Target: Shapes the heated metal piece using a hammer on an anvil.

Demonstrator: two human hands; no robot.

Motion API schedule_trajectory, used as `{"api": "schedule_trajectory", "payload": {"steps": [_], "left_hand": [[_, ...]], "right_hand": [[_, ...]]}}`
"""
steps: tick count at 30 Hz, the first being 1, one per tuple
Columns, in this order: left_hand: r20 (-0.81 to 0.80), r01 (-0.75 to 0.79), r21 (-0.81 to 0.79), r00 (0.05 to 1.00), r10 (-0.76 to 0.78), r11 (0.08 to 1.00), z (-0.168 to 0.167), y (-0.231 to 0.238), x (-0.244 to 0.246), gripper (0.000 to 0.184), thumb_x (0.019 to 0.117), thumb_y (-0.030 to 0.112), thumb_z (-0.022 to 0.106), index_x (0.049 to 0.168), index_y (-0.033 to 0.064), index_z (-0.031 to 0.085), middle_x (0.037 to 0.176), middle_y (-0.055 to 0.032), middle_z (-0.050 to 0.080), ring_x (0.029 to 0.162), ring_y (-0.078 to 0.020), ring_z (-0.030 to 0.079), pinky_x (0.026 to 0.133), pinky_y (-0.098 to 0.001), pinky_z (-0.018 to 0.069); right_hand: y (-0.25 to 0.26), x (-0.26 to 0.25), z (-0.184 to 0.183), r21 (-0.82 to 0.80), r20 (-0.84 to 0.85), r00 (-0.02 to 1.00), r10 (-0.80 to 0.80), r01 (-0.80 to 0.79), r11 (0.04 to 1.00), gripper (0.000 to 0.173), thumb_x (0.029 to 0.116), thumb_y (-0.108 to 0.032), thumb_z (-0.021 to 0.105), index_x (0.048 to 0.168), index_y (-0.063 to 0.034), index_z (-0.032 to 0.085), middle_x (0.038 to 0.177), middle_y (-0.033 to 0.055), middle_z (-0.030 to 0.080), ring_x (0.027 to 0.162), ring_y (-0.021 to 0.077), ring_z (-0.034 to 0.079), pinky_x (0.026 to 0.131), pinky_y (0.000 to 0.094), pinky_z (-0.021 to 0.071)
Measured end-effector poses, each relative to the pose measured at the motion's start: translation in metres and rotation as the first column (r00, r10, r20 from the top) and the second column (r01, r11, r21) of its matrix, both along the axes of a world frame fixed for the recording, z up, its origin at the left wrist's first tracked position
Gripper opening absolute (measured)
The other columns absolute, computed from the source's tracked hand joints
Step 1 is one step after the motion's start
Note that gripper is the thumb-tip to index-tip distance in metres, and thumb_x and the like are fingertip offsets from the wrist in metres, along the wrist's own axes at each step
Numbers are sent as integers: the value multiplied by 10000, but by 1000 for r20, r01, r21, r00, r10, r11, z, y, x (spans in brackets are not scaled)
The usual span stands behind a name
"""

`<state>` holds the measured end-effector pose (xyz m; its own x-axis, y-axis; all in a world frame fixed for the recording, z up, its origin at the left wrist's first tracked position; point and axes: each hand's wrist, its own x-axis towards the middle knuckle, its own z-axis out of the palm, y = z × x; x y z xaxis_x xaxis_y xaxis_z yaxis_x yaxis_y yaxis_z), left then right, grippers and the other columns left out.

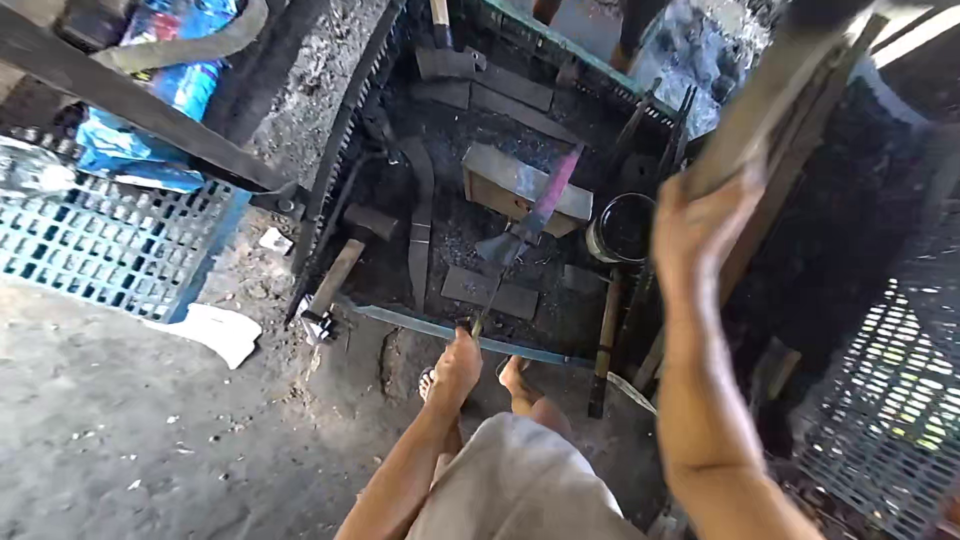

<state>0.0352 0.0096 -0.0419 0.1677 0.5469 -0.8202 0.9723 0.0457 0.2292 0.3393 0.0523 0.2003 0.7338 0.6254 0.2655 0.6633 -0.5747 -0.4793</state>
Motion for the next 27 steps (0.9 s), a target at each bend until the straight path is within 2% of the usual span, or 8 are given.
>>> {"api": "schedule_trajectory", "payload": {"steps": [4, 6, 8, 12, 16, 20, 24, 27], "left_hand": [[-24, -9, 8, 1000, 9, 1000, 2, -9, -3, 454, 1065, 359, 482, 1428, 90, 441, 1045, -214, 713, 940, -409, 731, 786, -609, 593], [-17, 3, 23, 1000, -3, 1000, 10, -2, -2, 479, 1078, 366, 455, 1448, 62, 434, 1090, -228, 711, 985, -419, 727, 820, -615, 591], [-16, 20, 4, 1000, -20, 1000, 22, -6, -6, 508, 1079, 354, 448, 1466, 26, 420, 1154, -247, 695, 1041, -426, 714, 861, -615, 582], [-19, 33, 30, 999, -33, 999, 16, -9, -9, 487, 1060, 307, 475, 1450, 21, 425, 1176, -244, 693, 1063, -414, 715, 868, -598, 589], [-49, 44, 43, 998, -42, 998, 14, -7, -10, 475, 1054, 299, 477, 1442, 32, 419, 1148, -226, 703, 1042, -401, 726, 845, -585, 598], [-49, 41, -3, 998, -42, 999, 9, -8, -14, 501, 1084, 372, 426, 1469, 52, 407, 1139, -226, 705, 1025, -405, 726, 851, -599, 591], [-66, 6, 33, 998, -4, 999, -9, -14, -18, 459, 1060, 414, 478, 1410, 116, 469, 1030, -203, 722, 934, -416, 730, 768, -634, 582], [-73, 30, 25, 997, -28, 999, 11, -11, -21, 470, 1077, 408, 434, 1438, 106, 446, 1075, -214, 719, 975, -419, 726, 802, -630, 580]], "right_hand": [[-3, -31, -165, -344, -604, 765, -223, 3, 939, 440, 885, -160, 689, 1278, -17, 553, 833, 158, 672, 641, 269, 684, 578, 484, 601], [10, -23, -115, -158, -777, 621, -102, -36, 987, 334, 908, -115, 669, 1189, 8, 536, 692, 98, 600, 494, 197, 607, 463, 380, 571], [9, -12, -20, 27, -736, 673, 70, -74, 997, 303, 885, -74, 679, 1142, 13, 545, 669, 57, 604, 489, 166, 606, 468, 347, 574], [-13, 19, 133, 28, -372, 916, 150, -150, 988, 520, 879, -192, 717, 1326, -33, 504, 892, 50, 649, 586, 147, 653, 530, 359, 617], [-12, 50, 176, 10, -7, 996, 89, -89, 996, 413, 929, -341, 658, 1178, -19, 589, 885, 43, 632, 628, 113, 631, 602, 344, 594], [1, 17, 64, 102, 142, 989, 48, -63, 993, 649, 886, -174, 694, 1413, 122, 457, 1152, 196, 676, 979, 190, 690, 896, 342, 576], [-6, -27, -153, -281, -464, 870, -166, 33, 959, 499, 882, -155, 708, 1327, 1, 544, 935, 171, 693, 773, 274, 700, 700, 497, 605], [3, -21, -131, -271, -723, 667, -180, -35, 962, 382, 892, -157, 683, 1218, 0, 561, 755, 121, 639, 548, 234, 645, 508, 430, 590]]}}
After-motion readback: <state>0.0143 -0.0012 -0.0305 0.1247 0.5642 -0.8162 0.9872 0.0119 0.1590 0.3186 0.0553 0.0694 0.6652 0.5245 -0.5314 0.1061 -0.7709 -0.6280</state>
